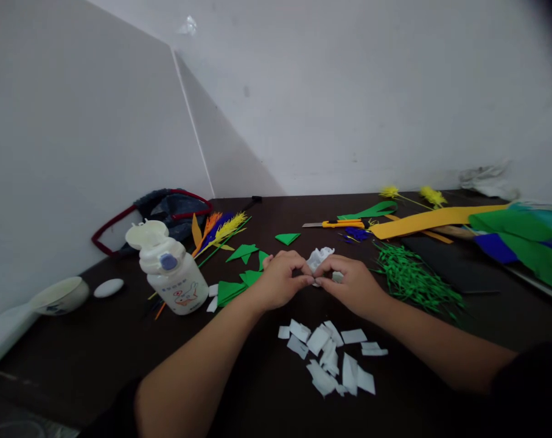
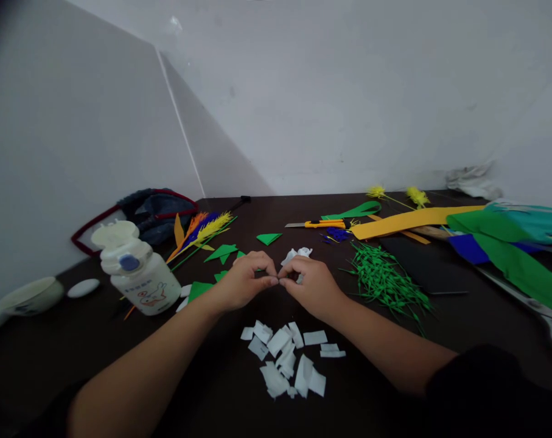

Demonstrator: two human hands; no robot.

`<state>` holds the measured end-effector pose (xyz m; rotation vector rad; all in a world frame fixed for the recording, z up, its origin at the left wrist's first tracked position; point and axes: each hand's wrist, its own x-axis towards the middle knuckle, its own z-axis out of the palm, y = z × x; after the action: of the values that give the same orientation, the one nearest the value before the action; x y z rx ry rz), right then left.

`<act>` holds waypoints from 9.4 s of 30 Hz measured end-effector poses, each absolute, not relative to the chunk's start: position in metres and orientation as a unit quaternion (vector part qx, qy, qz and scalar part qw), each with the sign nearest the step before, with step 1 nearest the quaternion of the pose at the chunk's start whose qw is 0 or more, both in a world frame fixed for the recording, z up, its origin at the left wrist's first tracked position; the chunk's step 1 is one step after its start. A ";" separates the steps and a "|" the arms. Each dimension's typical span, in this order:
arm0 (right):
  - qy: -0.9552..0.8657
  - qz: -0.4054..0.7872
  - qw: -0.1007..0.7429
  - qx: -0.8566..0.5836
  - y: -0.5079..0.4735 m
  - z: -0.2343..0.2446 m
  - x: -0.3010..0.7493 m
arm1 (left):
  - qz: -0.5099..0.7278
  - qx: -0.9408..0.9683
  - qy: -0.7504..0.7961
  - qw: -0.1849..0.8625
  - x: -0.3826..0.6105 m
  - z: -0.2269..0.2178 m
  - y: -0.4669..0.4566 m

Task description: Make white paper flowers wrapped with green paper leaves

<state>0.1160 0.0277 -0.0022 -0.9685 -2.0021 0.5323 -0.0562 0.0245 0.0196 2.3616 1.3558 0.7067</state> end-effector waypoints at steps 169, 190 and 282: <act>-0.766 0.240 0.419 -0.425 0.025 0.004 0.118 | 0.367 0.712 0.443 0.404 -0.044 0.012 0.020; -0.763 0.206 0.402 -0.463 0.027 0.007 0.120 | 0.320 0.731 0.443 0.408 -0.046 0.018 0.017; -0.770 0.234 0.374 -0.460 0.026 0.005 0.120 | 0.315 0.800 0.461 0.220 -0.047 0.023 0.016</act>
<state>0.1198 0.0259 0.0051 -1.1786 -1.9719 0.5995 -0.0468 0.0163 0.0232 2.2134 1.2752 0.8705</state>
